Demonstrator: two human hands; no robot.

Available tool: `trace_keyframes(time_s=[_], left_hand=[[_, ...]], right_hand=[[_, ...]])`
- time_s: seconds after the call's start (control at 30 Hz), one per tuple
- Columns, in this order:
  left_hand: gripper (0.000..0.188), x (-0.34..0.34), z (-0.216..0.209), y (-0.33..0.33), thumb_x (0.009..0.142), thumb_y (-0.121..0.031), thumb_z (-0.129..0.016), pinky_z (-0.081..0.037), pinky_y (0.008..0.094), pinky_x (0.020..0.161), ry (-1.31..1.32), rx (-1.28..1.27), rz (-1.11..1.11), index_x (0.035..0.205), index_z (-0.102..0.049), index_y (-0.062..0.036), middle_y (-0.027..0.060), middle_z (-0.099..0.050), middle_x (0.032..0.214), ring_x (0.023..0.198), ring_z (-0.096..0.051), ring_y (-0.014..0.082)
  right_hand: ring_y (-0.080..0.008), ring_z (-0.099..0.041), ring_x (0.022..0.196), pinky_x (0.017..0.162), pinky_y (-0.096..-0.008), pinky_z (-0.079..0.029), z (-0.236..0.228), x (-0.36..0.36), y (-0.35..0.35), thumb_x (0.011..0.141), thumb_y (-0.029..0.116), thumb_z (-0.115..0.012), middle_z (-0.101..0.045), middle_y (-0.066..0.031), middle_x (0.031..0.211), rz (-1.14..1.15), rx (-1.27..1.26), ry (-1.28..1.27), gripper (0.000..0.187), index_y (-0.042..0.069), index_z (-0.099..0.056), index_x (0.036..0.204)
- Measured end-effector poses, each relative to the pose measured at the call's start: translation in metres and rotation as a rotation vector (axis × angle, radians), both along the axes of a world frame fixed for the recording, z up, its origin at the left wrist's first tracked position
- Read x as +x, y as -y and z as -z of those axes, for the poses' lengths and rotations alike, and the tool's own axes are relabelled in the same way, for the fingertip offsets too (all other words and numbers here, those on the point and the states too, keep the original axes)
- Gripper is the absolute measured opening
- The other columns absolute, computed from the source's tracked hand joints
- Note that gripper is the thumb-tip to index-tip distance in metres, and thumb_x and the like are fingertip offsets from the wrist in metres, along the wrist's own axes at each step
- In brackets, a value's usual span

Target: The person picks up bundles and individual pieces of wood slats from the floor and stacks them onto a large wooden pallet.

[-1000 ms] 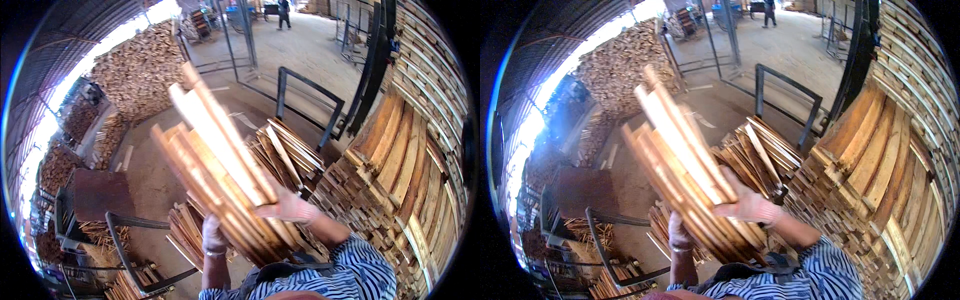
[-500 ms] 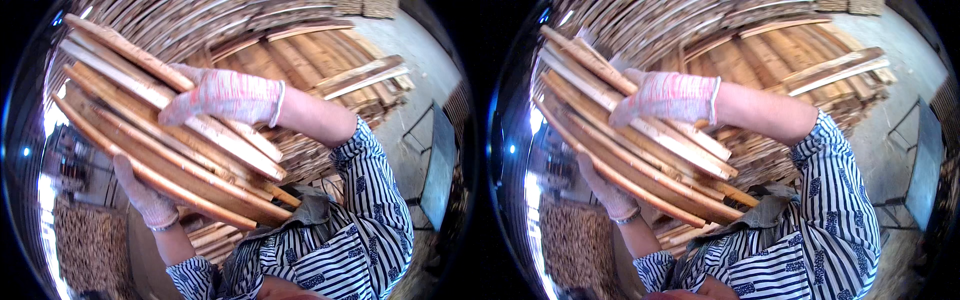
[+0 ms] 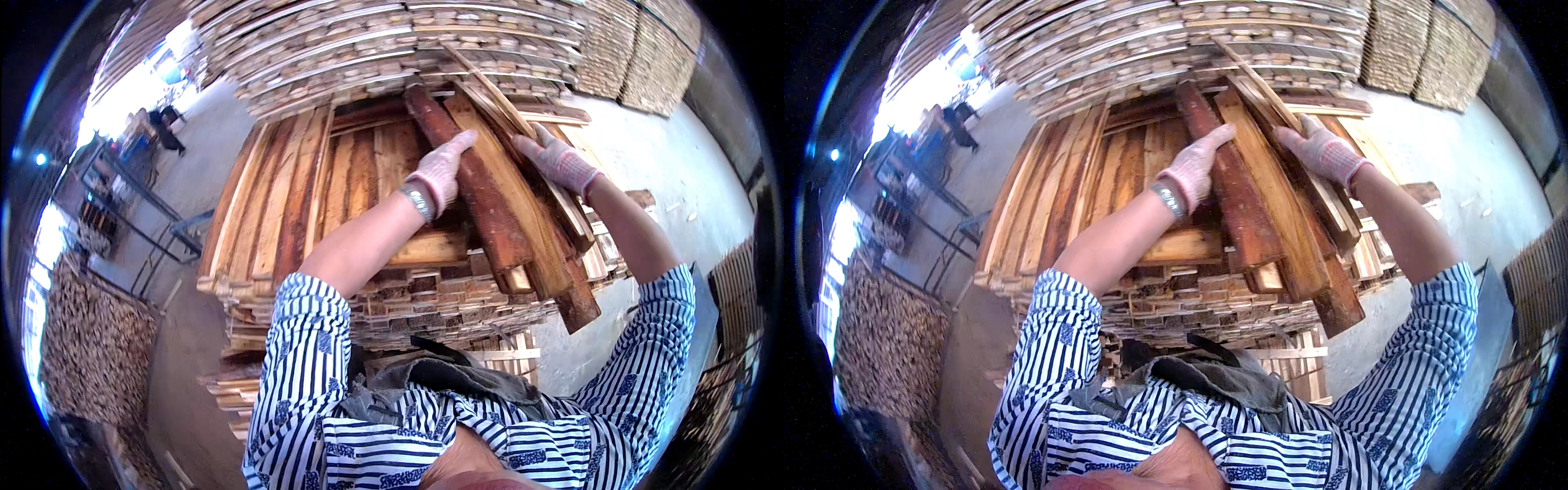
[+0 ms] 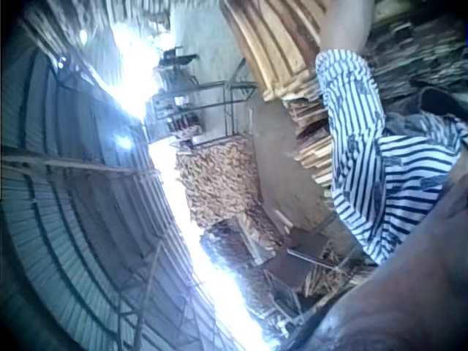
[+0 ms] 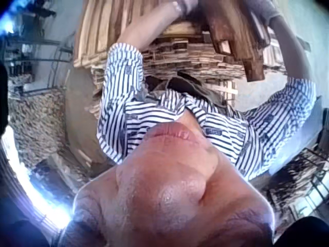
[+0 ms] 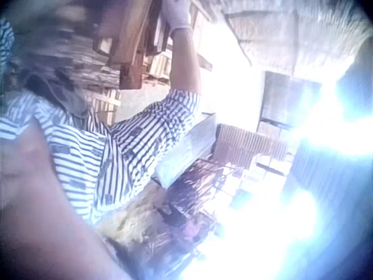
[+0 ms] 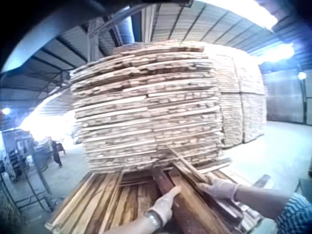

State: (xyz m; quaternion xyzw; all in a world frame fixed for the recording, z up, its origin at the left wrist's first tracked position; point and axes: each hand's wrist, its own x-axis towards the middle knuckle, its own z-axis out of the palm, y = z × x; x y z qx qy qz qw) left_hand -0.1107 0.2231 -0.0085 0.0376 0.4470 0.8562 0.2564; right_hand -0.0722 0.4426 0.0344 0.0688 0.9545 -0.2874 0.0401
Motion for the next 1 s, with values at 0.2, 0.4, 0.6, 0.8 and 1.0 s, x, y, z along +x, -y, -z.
trace_keyframes(time_s=[0.2,0.4,0.6,0.8,1.0], left_hand=[[0.048,-0.013,-0.026,0.024,0.084,-0.038,-0.078,-0.050,0.0436,0.097,-0.244,-0.257,-0.075,0.117,-0.064,-0.0075,0.0132,-0.069,0.112,0.099,-0.066,0.0276],[0.053,-0.031,-0.041,0.104,0.087,-0.050,-0.068,-0.054,0.0377,0.094,-0.344,-0.628,-0.136,0.114,-0.066,-0.0037,0.0152,-0.070,0.111,0.100,-0.069,0.0256],[0.095,-0.072,-0.040,0.094,0.082,-0.055,-0.072,-0.037,0.0396,0.114,-0.497,-1.753,-0.088,0.145,-0.033,0.0044,0.0267,-0.048,0.142,0.136,-0.045,0.0315],[0.118,-0.070,-0.041,0.072,0.074,-0.050,-0.081,-0.042,0.0426,0.109,-0.539,-1.982,0.023,0.153,-0.013,0.0054,0.0347,-0.039,0.144,0.133,-0.046,0.0401],[0.109,-0.048,-0.073,0.125,0.068,-0.030,-0.084,-0.038,0.0366,0.112,-0.654,-1.644,-0.076,0.150,-0.024,0.0101,0.0316,-0.045,0.145,0.134,-0.048,0.0364]], right_hand=[[-0.0372,-0.049,0.134,0.111,-0.0398,-0.038,0.034,-0.024,-0.035,0.094,0.059,-0.052,-0.051,-0.0277,0.141,-0.036,0.036,-0.306,0.084,-0.001,-0.033,0.150],[-0.0376,-0.053,0.129,0.108,-0.0398,-0.042,0.031,-0.025,-0.041,0.093,0.053,-0.056,-0.055,-0.0281,0.137,-0.011,0.070,-0.418,0.078,0.004,-0.035,0.150],[-0.0373,-0.052,0.130,0.108,-0.0438,-0.043,0.014,-0.017,-0.037,0.096,0.049,-0.055,-0.049,-0.0237,0.143,0.033,0.299,-0.407,0.071,0.008,-0.035,0.151],[-0.0388,-0.049,0.131,0.110,-0.0424,-0.043,-0.002,-0.011,-0.024,0.097,0.039,-0.055,-0.043,-0.0201,0.148,-0.108,0.524,-0.554,0.061,0.007,-0.040,0.146],[-0.0383,-0.050,0.129,0.107,-0.0437,-0.044,-0.011,-0.008,-0.022,0.098,0.045,-0.053,-0.046,-0.0199,0.144,-0.076,0.479,-0.399,0.063,0.007,-0.039,0.147]])
